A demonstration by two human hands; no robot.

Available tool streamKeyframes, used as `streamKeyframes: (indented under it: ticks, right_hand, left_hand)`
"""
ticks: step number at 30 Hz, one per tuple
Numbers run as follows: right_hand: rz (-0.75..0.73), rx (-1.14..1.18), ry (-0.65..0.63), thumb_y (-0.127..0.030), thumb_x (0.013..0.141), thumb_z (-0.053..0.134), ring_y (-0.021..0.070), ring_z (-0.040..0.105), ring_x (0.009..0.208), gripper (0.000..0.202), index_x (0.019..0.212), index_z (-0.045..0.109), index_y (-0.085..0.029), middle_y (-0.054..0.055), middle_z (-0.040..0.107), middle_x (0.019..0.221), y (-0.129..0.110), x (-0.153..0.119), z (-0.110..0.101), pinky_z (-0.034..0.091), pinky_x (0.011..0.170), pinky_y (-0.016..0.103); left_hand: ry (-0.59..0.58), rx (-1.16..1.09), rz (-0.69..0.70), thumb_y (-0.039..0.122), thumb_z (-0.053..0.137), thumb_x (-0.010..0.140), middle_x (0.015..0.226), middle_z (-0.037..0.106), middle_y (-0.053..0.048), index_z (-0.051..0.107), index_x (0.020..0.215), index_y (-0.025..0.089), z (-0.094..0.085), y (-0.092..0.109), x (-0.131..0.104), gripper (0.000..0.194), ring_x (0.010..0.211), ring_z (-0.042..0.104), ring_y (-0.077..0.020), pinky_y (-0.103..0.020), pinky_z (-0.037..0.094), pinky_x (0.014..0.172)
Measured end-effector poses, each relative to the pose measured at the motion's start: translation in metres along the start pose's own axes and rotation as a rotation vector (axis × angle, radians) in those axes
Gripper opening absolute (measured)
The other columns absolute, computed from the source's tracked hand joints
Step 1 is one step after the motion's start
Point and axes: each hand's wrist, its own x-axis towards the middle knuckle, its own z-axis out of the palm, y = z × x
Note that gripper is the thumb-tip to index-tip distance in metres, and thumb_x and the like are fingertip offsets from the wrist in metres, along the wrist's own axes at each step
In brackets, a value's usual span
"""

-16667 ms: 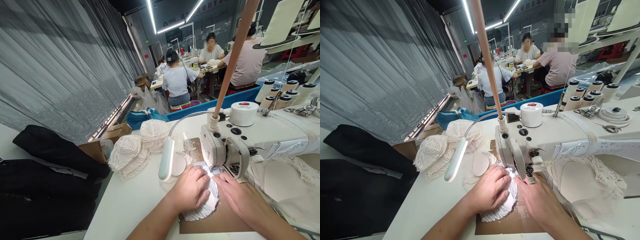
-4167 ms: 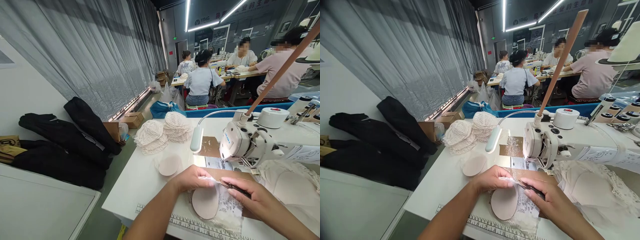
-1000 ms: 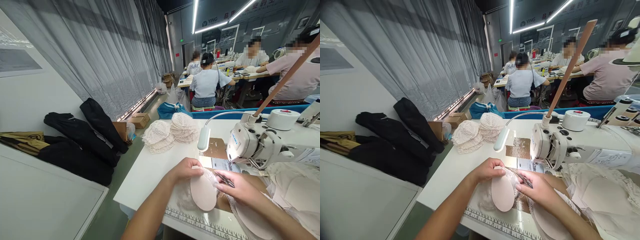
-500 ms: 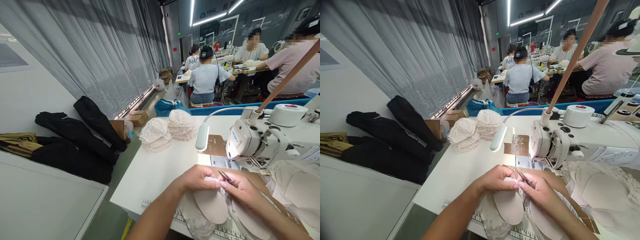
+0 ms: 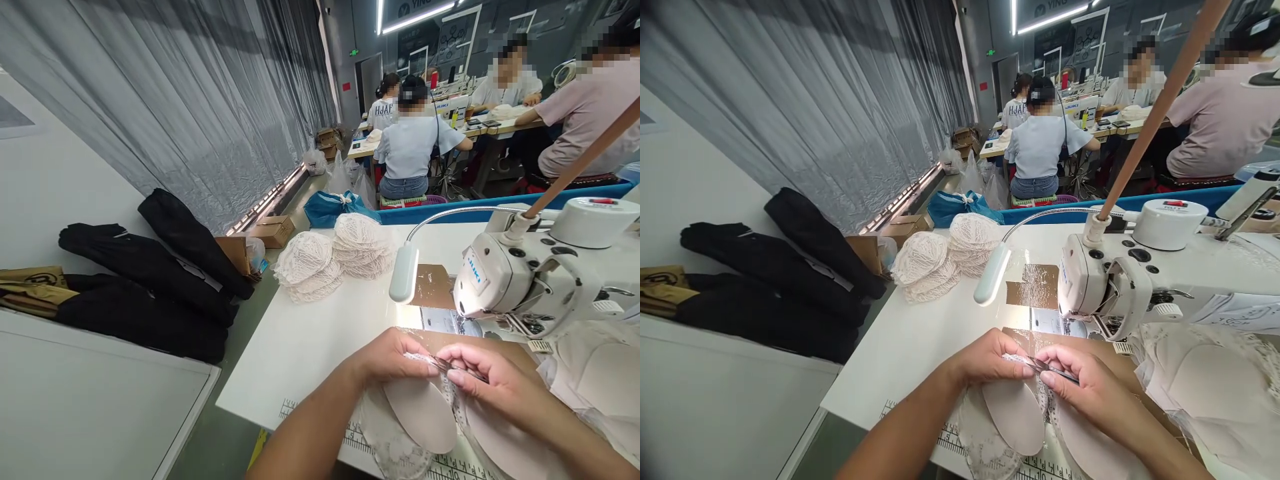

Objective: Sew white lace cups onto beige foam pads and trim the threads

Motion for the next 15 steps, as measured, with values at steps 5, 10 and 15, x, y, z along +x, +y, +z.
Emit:
streamKeyframes:
  ticks: [5, 10, 15]
  right_hand:
    - [-0.015, -0.028, -0.008, -0.052, 0.092, 0.046, 0.0205, 0.062, 0.080, 0.035, 0.100, 0.066, -0.024, 0.002, 0.068, 0.087, -0.0008, -0.0003, 0.0049, 0.048, 0.070, 0.030]
    - [-0.004, -0.054, 0.002, -0.053, 0.093, 0.045, 0.0228, 0.062, 0.089, 0.036, 0.100, 0.066, -0.025, 0.003, 0.070, 0.095, 0.0005, -0.0014, 0.0059, 0.047, 0.072, 0.031]
    - [-0.006, -0.048, 0.051, -0.052, 0.092, 0.046, 0.0220, 0.064, 0.082, 0.035, 0.098, 0.067, -0.026, 0.002, 0.071, 0.090, 0.0035, -0.0009, 0.0094, 0.047, 0.068, 0.031]
  left_hand:
    - [0.004, -0.013, -0.013, 0.049, 0.080, 0.066, 0.069, 0.058, 0.001, 0.075, 0.080, 0.013, 0.0010, -0.0020, 0.0012, 0.039, 0.069, 0.052, -0.0136, -0.023, 0.039, 0.066]
    - [0.005, 0.012, 0.003, 0.050, 0.079, 0.067, 0.072, 0.060, 0.000, 0.076, 0.083, 0.013, 0.0006, -0.0019, 0.0010, 0.040, 0.071, 0.053, -0.0140, -0.023, 0.039, 0.064]
    - [0.018, 0.011, -0.011, 0.051, 0.079, 0.067, 0.072, 0.062, -0.002, 0.077, 0.084, 0.013, 0.0013, -0.0011, 0.0008, 0.042, 0.072, 0.056, -0.0158, -0.023, 0.041, 0.064]
